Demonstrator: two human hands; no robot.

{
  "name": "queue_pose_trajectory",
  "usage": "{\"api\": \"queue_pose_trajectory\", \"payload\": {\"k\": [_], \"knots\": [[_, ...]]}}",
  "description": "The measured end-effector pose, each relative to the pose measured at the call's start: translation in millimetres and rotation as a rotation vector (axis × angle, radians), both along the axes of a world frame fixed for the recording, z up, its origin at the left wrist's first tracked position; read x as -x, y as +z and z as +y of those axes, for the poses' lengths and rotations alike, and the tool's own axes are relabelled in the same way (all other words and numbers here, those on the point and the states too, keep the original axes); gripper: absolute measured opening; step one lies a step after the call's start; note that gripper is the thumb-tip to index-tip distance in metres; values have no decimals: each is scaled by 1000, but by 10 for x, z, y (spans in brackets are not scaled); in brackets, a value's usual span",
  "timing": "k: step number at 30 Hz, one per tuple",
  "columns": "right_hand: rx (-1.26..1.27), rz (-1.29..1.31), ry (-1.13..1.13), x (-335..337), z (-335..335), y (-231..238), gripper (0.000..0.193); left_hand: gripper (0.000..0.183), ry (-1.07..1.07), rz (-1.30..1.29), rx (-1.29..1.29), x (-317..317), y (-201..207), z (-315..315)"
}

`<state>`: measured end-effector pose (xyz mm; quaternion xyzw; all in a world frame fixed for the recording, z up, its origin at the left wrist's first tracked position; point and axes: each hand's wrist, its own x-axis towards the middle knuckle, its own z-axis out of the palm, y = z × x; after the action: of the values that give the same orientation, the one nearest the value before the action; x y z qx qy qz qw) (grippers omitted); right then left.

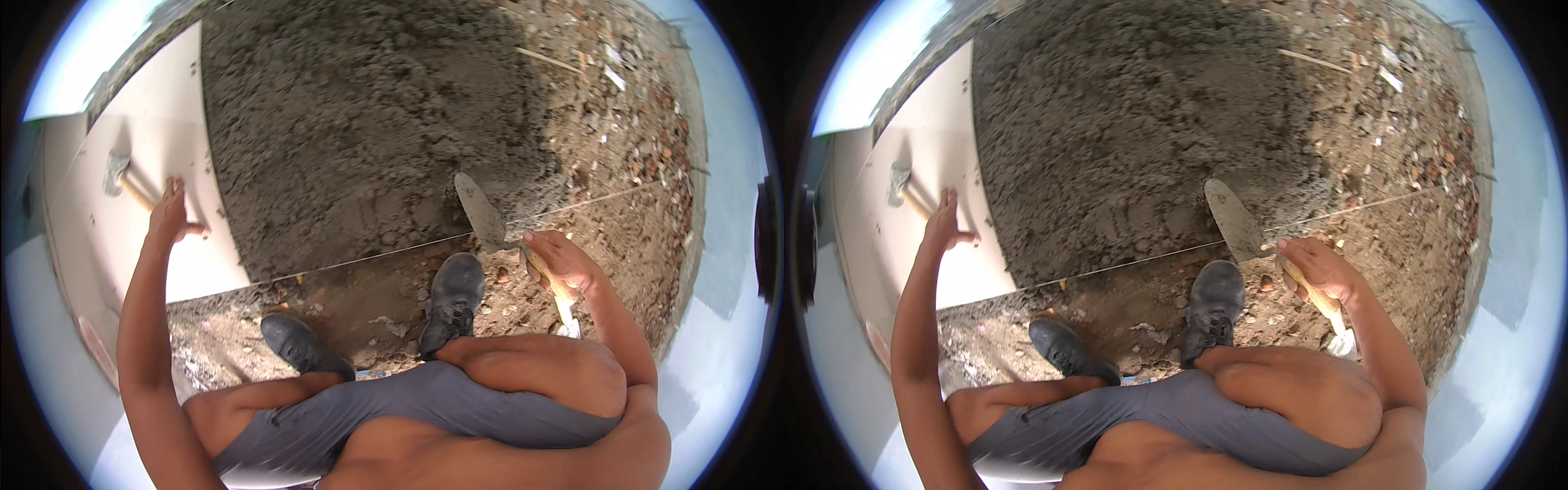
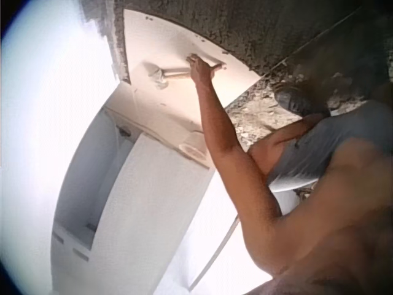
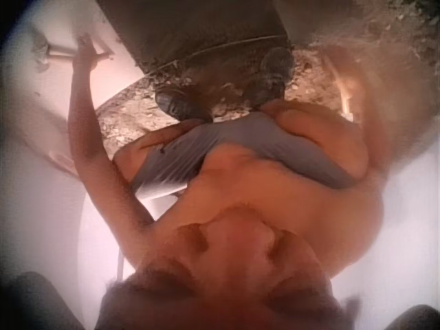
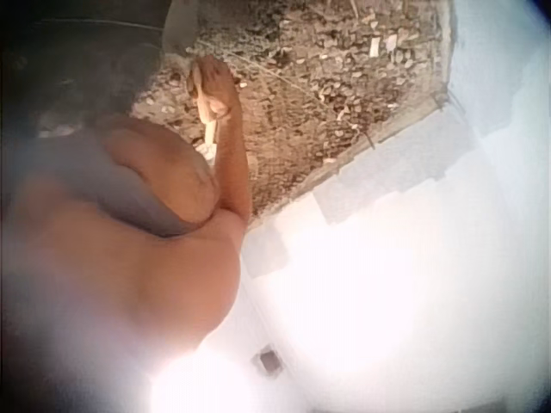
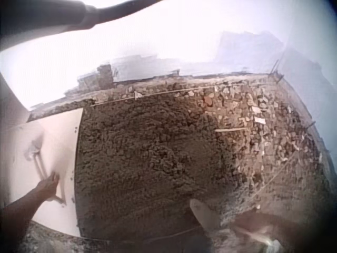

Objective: The person spreads cement on the floor using a trowel and a hammer. They then pick up a tile, apply cement to its back, and place it on the prepared area. The person continues to spread cement and prepare the surface for additional tiles.

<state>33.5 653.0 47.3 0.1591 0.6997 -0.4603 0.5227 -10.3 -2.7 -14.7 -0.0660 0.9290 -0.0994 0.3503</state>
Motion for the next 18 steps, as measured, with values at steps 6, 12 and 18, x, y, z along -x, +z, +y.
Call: {"api": "queue_pose_trajectory", "payload": {"k": [6,12,18], "knots": [[55,-108,174,101,-663,-55,53,148,-8,-12,31,3,23,63],[70,607,819,294,-865,-277,47,147,1,-15,14,94,64,136],[-534,800,1049,1035,-1110,57,47,151,11,40,5,-47,18,17]]}}
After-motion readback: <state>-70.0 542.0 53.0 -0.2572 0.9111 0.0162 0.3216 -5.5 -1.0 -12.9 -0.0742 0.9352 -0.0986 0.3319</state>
